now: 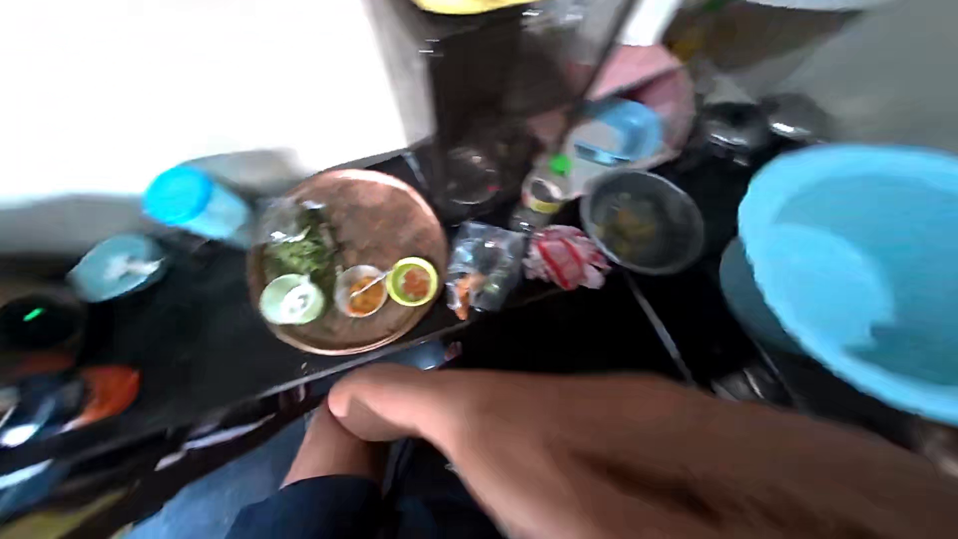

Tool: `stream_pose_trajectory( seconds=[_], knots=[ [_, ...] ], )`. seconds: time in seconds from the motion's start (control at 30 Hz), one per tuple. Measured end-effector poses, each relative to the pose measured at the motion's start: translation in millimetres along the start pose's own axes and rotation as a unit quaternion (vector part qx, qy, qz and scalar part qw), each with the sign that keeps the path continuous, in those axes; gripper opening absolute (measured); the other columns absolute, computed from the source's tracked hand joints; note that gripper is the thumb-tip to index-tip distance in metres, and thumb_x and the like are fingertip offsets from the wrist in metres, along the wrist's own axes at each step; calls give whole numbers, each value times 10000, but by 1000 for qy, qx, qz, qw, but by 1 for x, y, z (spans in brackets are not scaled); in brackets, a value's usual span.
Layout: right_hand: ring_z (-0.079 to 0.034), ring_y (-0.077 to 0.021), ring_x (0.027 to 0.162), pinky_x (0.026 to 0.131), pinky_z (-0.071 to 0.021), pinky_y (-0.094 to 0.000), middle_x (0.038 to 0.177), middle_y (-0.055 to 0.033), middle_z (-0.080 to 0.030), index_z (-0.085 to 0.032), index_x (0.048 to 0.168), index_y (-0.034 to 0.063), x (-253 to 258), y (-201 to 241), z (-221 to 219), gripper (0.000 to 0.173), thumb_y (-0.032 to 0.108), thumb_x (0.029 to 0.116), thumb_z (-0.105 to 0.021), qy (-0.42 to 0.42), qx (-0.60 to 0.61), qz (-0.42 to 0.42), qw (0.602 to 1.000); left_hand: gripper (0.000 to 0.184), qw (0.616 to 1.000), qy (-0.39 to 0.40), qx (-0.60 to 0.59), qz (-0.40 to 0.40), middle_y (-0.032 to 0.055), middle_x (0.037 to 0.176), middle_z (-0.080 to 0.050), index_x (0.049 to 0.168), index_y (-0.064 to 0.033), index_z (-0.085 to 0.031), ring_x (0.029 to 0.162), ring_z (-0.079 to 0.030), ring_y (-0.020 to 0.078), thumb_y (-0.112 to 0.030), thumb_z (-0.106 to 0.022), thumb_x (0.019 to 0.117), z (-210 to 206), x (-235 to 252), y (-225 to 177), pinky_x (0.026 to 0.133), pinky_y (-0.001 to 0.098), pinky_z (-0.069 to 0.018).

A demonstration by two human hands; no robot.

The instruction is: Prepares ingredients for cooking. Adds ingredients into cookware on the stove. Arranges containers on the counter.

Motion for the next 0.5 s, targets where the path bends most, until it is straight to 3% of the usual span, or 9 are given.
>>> stream_pose_trajectory(
  seconds=[0.07,0.13,0.2,0.23,0.3,0.37,0.4,0.5],
  knots=[
    [-557,-1,493,424,-484,-166,773,59,-667,-560,1240,177,-5,-19,-79,197,231,1083,-455,25,-21,-31,999,519,981,-110,88,134,125,1140,-726,1214,72,-647,922,-729,184,-311,-310,1122,48,-54,7,778,370,-636],
    [-553,22,457,377,-457,-145,782,102,-705,-521,1268,237,-20,-34,-163,211,208,1074,-442,47,-51,-82,994,638,896,-265,188,302,63,965,-748,1171,-9,-693,713,-708,149,-447,-230,1130,72,-113,31,646,356,-625],
    [-600,23,536,428,-506,-148,906,121,-719,-467,1361,233,-30,-61,-221,303,177,1063,-453,84,-66,-117,987,670,828,-366,187,381,90,980,-745,1372,-62,-579,686,-713,191,-542,-197,1104,83,-160,55,641,396,-630],
    [-610,7,526,415,-515,-163,900,101,-725,-459,1384,198,-34,-77,-248,332,160,1053,-468,93,-70,-124,985,653,817,-407,157,377,115,1035,-744,1499,-85,-452,708,-731,221,-544,-208,1103,85,-175,63,648,416,-642],
    [-591,-32,482,395,-511,-194,826,45,-700,-384,1441,119,-38,-106,-295,404,164,1053,-485,140,-92,-136,977,627,805,-483,114,324,141,1054,-743,1579,-103,-294,675,-735,244,-515,-259,1108,89,-190,66,601,417,-646],
    [-612,-81,504,425,-540,-230,813,-12,-681,-314,1486,65,-43,-130,-336,495,182,1043,-500,205,-95,-148,963,559,760,-575,106,285,152,1037,-720,1568,-79,-277,628,-716,237,-405,-359,1121,101,-196,61,562,409,-646],
    [-634,-114,534,460,-560,-261,812,-43,-682,-305,1482,35,-43,-139,-352,512,201,1040,-503,239,-101,-152,954,504,721,-625,128,272,154,1025,-724,1538,-61,-324,635,-723,233,-321,-423,1117,111,-200,56,556,401,-649],
    [-699,-172,633,573,-604,-317,861,-104,-731,-256,1523,9,-37,-149,-384,522,204,1084,-460,363,-128,-161,909,449,633,-708,205,234,166,1075,-703,1501,-26,-409,764,-725,208,-180,-492,1088,149,-221,47,635,389,-636]
  ],
)
Point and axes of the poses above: each hand's wrist, its own x-axis towards the middle knuckle, its own z-axis out of the back of the hand, y = z × x, the point moved 2 cm from there along x, towards the middle knuckle
